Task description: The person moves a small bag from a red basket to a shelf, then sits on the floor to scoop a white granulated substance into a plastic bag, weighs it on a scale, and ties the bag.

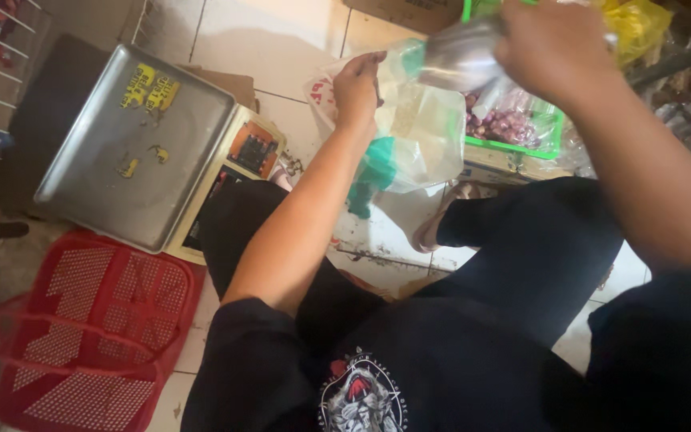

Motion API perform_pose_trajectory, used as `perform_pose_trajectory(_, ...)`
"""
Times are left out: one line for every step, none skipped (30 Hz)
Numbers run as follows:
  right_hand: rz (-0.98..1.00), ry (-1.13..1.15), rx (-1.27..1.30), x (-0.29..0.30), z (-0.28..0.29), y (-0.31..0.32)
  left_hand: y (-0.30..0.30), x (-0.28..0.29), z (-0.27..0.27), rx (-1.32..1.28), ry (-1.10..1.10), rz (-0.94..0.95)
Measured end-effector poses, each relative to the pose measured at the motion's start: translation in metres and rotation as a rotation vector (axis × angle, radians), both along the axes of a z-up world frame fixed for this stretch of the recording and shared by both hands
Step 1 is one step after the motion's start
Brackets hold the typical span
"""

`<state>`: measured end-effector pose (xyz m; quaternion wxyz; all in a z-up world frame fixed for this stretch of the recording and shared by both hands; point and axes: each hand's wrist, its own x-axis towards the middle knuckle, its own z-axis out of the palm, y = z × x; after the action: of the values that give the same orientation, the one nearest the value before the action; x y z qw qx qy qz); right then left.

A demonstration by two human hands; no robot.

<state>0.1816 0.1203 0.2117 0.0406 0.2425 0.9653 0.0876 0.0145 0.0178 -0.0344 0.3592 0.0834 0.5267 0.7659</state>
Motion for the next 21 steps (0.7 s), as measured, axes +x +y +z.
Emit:
perform_pose_trajectory(-0.08,-0.04,-0.01,0.011,-0.005,0.006,0.0,0.0,-0.001,0.025,0.002,-0.003)
perform_pose_trajectory(-0.16,-0.081,-0.02,0.02,-0.014,0.013,0.001,0.0,-0.002,0.05,0.004,-0.006)
perform_pose_trajectory(-0.191,-0.132,-0.059,0.026,-0.029,0.021,0.001,0.0,-0.003,0.074,0.007,-0.013)
perform_pose_trajectory(-0.222,-0.183,-0.098,0.03,-0.049,0.028,0.001,-0.001,-0.003,0.075,-0.016,-0.016)
perform_pose_trajectory(-0.255,-0.233,-0.136,0.034,-0.071,0.034,0.001,-0.001,-0.003,0.076,-0.038,-0.021)
perform_pose_trajectory(-0.274,-0.255,-0.187,0.04,-0.095,0.039,0.001,-0.002,-0.002,0.078,-0.06,-0.026)
perform_pose_trajectory(-0.289,-0.276,-0.24,0.043,-0.12,0.044,0.0,-0.002,-0.001,0.077,-0.064,-0.021)
perform_pose_trajectory(-0.258,-0.255,-0.312,0.047,-0.143,0.05,-0.001,-0.003,0.0,0.076,-0.067,-0.017)
perform_pose_trajectory(-0.226,-0.233,-0.384,0.05,-0.166,0.055,-0.002,-0.004,0.002,0.075,-0.069,-0.013)
perform_pose_trajectory(-0.229,-0.191,-0.449,0.05,-0.188,0.059,-0.004,-0.004,0.005,0.083,-0.084,-0.019)
perform_pose_trajectory(-0.231,-0.148,-0.515,0.05,-0.207,0.062,-0.007,-0.005,0.008,0.092,-0.097,-0.025)
perform_pose_trajectory(-0.232,-0.145,-0.546,0.05,-0.225,0.063,-0.009,-0.006,0.012,0.1,-0.111,-0.03)
perform_pose_trajectory(-0.236,-0.142,-0.576,0.049,-0.239,0.064,-0.011,-0.006,0.015,0.079,-0.123,-0.032)
perform_pose_trajectory(-0.239,-0.138,-0.607,0.048,-0.251,0.066,-0.013,-0.006,0.019,0.059,-0.136,-0.034)
perform_pose_trajectory(-0.276,-0.104,-0.677,0.047,-0.26,0.065,-0.015,-0.006,0.022,0.038,-0.149,-0.035)
perform_pose_trajectory(-0.313,-0.069,-0.748,0.044,-0.266,0.064,-0.018,-0.006,0.024,0.019,-0.153,-0.048)
perform_pose_trajectory(-0.348,-0.035,-0.819,0.041,-0.27,0.064,-0.02,-0.005,0.025,0.001,-0.157,-0.06)
perform_pose_trajectory(-0.268,-0.042,-0.77,0.036,-0.27,0.064,-0.022,-0.006,0.027,-0.018,-0.161,-0.071)
perform_pose_trajectory(-0.192,-0.051,-0.726,0.029,-0.269,0.061,-0.024,-0.007,0.027,-0.016,-0.157,-0.071)
perform_pose_trajectory(-0.116,-0.06,-0.68,0.023,-0.265,0.059,-0.026,-0.008,0.027,-0.014,-0.152,-0.071)
perform_pose_trajectory(-0.081,0.005,-0.679,0.018,-0.258,0.057,-0.025,-0.009,0.027,-0.008,-0.146,-0.073)
